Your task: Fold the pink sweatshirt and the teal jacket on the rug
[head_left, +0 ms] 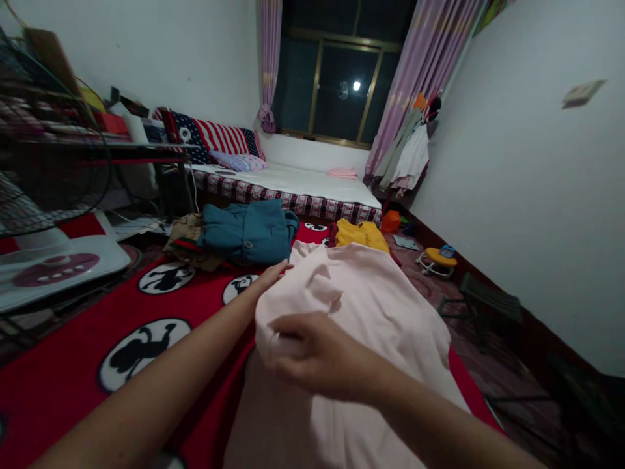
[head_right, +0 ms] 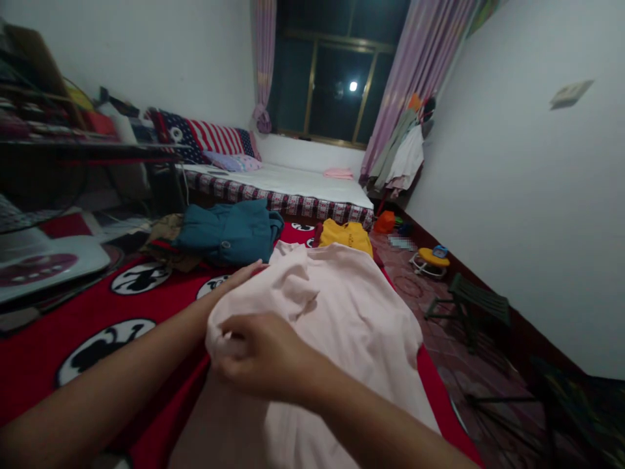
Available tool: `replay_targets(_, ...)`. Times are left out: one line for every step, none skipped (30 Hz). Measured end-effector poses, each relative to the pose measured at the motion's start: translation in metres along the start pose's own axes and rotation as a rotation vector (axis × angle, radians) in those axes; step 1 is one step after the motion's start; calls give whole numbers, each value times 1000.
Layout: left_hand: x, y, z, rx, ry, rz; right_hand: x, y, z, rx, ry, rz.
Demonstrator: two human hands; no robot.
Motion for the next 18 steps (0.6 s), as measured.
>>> replay_targets(0, 0, -3, 30, -3, -20, -2, 6, 19, -87, -66, -2)
replay_targets(0, -1, -5, 57, -3, -36, -5, 14, 36, -153, -137, -4)
replay_targets(1, -1, -5, 83, 0, -43, -8, 23, 51, -211, -209, -5)
replay_targets(3, 0, -5, 106, 8, -35, -10, 31, 64, -260, -271, -3)
replay_targets(6, 1, -3, 128, 21, -20, -12, 39, 74, -309, -327, 4)
replay_targets(11, 4, -1, 148, 37, 0, -13, 46, 82, -359, -369, 12)
replay_targets(17, 6, 1, 165, 56, 21, -14, 52, 88, -411, -397, 17)
replay_targets(23, 8, 4, 179, 75, 41, -15, 55, 90, -461, -411, 14)
replay_targets(30, 11, 7, 190, 90, 60, -17, 55, 91, -499, -425, -1)
replay_targets(37, 12, 10, 198, 97, 80, -19, 52, 89, -521, -438, -26)
replay_targets(44, 14, 13, 204, 99, 99, -22, 48, 85, -532, -456, -58)
replay_targets(51, 15, 17, 209, 98, 120, -26, 42, 80, -535, -488, -85)
replay_targets(57, 15, 20, 216, 97, 138, -31, 37, 73, -539, -526, -89)
replay_targets(63, 14, 22, 226, 98, 154, -36, 33, 64, -535, -562, -70)
replay_targets(67, 13, 23, 238, 102, 164, -41, 31, 55, -514, -594, -37)
replay_targets(72, 11, 25, 251, 110, 172, -43, 32, 45, -469, -608, 0)
replay_targets(75, 8, 25, 263, 121, 177, -43, 34, 34, -396, -596, 32)
replay_targets(79, 5, 25, 272, 134, 183, -40, 40, 21, -310, -538, 58)
Point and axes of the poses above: each hand's wrist, its own x-axis towards the middle knuckle, its own z-axis out of the palm, y = z × x, the point moved 5 cm from there along x, towards the middle knuckle, and after that the axes turned 8 degrees about x, right-handed, at the moved point
